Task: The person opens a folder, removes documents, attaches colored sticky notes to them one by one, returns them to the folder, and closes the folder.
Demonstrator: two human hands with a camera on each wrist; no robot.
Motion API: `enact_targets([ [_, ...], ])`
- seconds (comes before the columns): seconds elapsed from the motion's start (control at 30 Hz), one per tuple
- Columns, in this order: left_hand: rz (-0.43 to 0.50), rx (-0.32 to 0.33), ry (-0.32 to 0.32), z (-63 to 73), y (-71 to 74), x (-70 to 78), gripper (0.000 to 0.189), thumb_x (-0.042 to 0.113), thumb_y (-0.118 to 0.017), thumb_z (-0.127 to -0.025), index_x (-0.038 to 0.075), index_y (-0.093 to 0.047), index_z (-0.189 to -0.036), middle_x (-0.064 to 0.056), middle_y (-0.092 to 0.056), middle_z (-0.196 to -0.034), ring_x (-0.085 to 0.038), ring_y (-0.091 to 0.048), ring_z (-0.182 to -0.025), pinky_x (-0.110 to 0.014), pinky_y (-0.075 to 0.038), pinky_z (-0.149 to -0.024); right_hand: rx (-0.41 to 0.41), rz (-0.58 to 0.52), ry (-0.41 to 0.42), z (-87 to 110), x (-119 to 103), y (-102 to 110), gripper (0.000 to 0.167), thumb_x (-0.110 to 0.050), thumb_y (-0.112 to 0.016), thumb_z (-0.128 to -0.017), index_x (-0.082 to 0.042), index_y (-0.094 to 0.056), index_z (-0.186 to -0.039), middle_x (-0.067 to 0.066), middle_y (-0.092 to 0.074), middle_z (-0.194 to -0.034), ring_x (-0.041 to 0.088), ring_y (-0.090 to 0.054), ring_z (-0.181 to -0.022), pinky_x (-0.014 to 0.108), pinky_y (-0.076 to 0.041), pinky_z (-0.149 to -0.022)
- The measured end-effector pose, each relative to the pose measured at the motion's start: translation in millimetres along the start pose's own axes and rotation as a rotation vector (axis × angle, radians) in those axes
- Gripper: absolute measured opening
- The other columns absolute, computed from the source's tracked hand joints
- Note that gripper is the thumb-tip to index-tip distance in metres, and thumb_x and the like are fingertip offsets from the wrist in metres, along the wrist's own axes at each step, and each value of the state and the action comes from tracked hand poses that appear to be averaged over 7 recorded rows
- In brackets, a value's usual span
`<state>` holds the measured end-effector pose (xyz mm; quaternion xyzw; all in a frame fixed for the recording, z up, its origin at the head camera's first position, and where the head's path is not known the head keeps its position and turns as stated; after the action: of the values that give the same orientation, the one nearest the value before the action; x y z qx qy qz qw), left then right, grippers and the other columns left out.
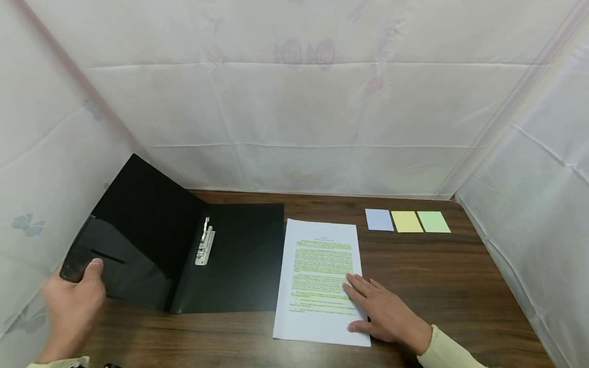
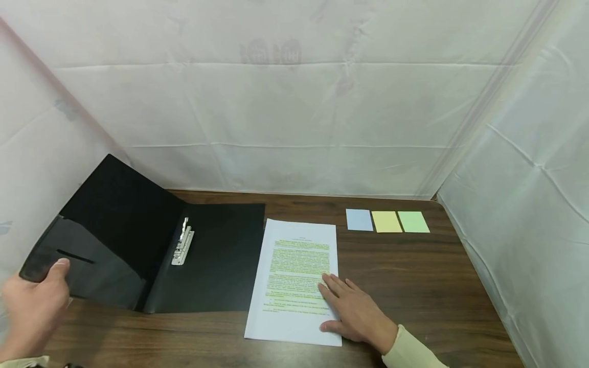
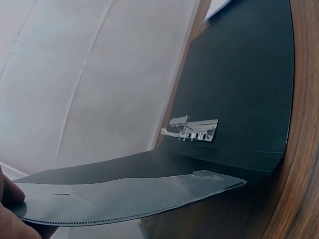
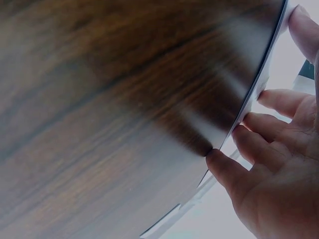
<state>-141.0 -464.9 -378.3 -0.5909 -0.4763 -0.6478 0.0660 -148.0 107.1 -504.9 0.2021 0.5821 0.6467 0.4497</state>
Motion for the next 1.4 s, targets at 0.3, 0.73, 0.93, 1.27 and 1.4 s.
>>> enact_targets([
  [0.3, -0.024, -0.026, 0.066, -16.6, 3.7, -5.7, 0.039, 0.024, -0.059, -0.102, 0.004, -0.052, -0.069, 0.011, -0.043, -0.053, -0.007, -0.04, -0.065, -0.021, -0.033, -0.062, -0.005, -0.012, -0.007, 0.6, 1, 0, 0.087, -0.065, -0.064, -0.094, -0.016, -0.04, -0.161, 0.008, -0.032, -0.172, 0.03, -0.038, -0.156, 0.057, -0.036, -0.122],
  [0.73, -0.03, -0.053, 0.052, -31.7, -2.1, -3.4, 0.048, 0.028, -0.049, -0.108, 0.005, -0.036, -0.068, 0.003, -0.031, -0.047, -0.015, -0.031, -0.038, -0.031, -0.027, -0.044, 0.005, -0.005, -0.012, 2.5, 0, 2, 0.088, -0.066, -0.064, -0.093, -0.015, -0.041, -0.161, 0.008, -0.033, -0.172, 0.03, -0.038, -0.156, 0.058, -0.036, -0.122],
  [0.93, -0.032, -0.026, 0.021, -43.1, -0.4, 0.1, 0.049, 0.026, -0.049, -0.108, 0.005, -0.035, -0.065, 0.003, -0.03, -0.047, -0.016, -0.029, -0.038, -0.032, -0.025, -0.044, 0.008, -0.008, -0.016, 2.2, 0, 3, 0.088, -0.065, -0.065, -0.092, -0.015, -0.042, -0.16, 0.008, -0.033, -0.171, 0.03, -0.039, -0.155, 0.058, -0.036, -0.122],
  [1.27, -0.021, -0.02, 0.074, -63.9, 2.9, -12.1, 0.032, 0.027, -0.05, -0.107, 0.016, -0.053, -0.077, 0.016, -0.043, -0.066, -0.005, -0.042, -0.059, -0.022, -0.032, -0.054, -0.002, -0.015, -0.022, 0.6, 0, 0, 0.088, -0.065, -0.065, -0.092, -0.016, -0.041, -0.161, 0.007, -0.032, -0.172, 0.029, -0.038, -0.156, 0.058, -0.036, -0.122],
  [1.4, -0.004, 0.006, 0.107, -68.2, 2.6, -18.9, 0.011, 0.027, -0.049, -0.107, 0.026, -0.06, -0.107, 0.025, -0.045, -0.087, 0.004, -0.043, -0.08, -0.016, -0.036, -0.07, 0.001, -0.013, -0.021, 0.3, 0, 0, 0.089, -0.067, -0.064, -0.092, -0.016, -0.041, -0.161, 0.007, -0.032, -0.172, 0.029, -0.038, -0.156, 0.058, -0.036, -0.122],
])
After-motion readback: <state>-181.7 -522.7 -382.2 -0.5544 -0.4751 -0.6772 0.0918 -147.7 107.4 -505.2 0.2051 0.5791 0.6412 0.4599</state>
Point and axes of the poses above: each hand's wrist, its own z-axis away from the middle knuckle, its own y-axis out of the back of the hand, x = y × z, the point moved 8 cm from there along -z, towards the middle knuckle
